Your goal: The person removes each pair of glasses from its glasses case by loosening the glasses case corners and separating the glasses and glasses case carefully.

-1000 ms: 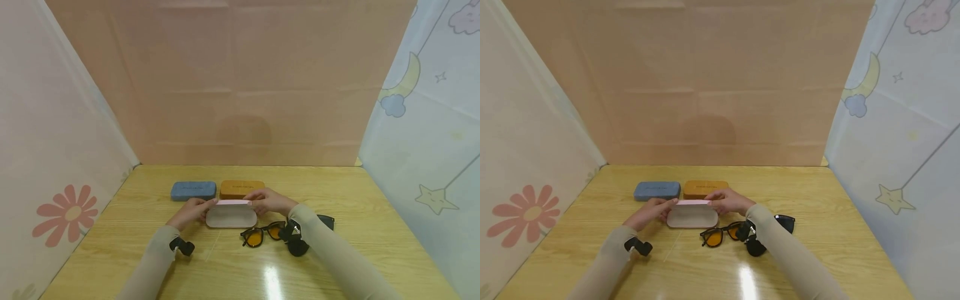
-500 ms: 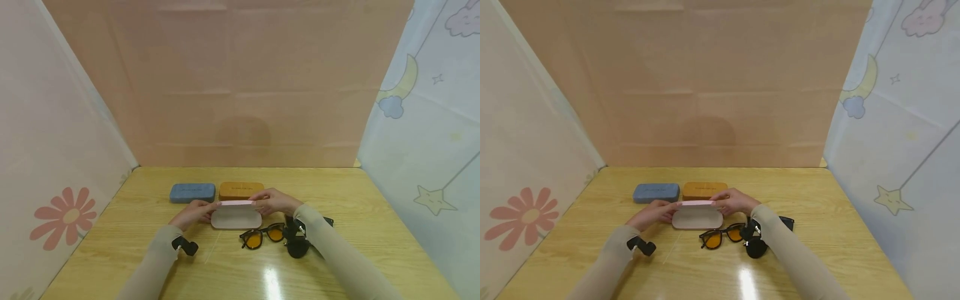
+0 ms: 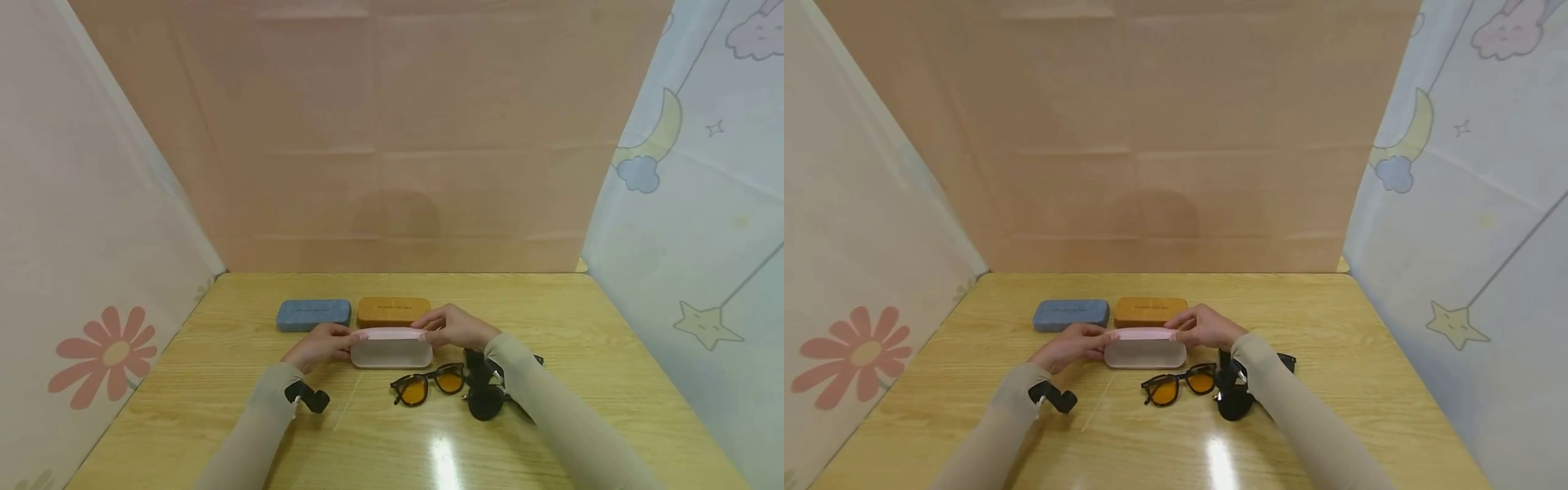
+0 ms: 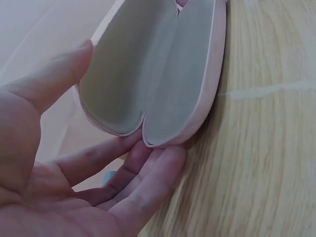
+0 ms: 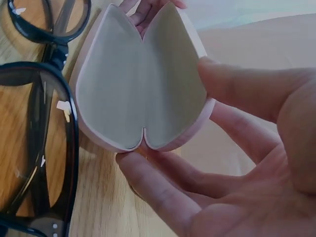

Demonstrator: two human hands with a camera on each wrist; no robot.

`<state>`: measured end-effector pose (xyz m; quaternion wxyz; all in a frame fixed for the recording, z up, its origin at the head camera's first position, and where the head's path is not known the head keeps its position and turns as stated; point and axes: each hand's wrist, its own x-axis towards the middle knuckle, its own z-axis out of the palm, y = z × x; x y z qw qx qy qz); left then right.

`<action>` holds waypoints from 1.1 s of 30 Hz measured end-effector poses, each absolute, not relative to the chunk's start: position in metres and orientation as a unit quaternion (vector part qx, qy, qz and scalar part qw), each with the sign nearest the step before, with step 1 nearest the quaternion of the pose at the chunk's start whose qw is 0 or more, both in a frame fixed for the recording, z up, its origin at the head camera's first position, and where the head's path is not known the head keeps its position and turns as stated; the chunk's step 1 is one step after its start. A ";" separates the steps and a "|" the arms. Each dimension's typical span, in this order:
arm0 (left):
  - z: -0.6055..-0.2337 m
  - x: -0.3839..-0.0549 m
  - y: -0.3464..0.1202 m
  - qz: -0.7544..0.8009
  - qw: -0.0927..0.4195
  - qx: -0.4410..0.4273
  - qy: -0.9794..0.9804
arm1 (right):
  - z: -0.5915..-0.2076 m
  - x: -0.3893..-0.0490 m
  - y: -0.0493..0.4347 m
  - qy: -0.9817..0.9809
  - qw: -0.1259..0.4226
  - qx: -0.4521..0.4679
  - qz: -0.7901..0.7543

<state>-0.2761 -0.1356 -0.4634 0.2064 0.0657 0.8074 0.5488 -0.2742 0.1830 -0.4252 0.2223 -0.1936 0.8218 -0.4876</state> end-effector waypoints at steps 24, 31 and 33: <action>-0.456 -0.263 -0.134 0.484 0.144 0.080 0.859 | -0.426 -0.265 0.167 0.900 0.138 -0.208 -0.358; -0.462 -0.265 -0.125 0.462 0.111 0.075 0.877 | -0.437 -0.266 0.160 0.919 0.124 -0.208 -0.310; -0.461 -0.266 -0.122 0.456 0.102 0.073 0.881 | -0.438 -0.267 0.157 0.923 0.121 -0.203 -0.303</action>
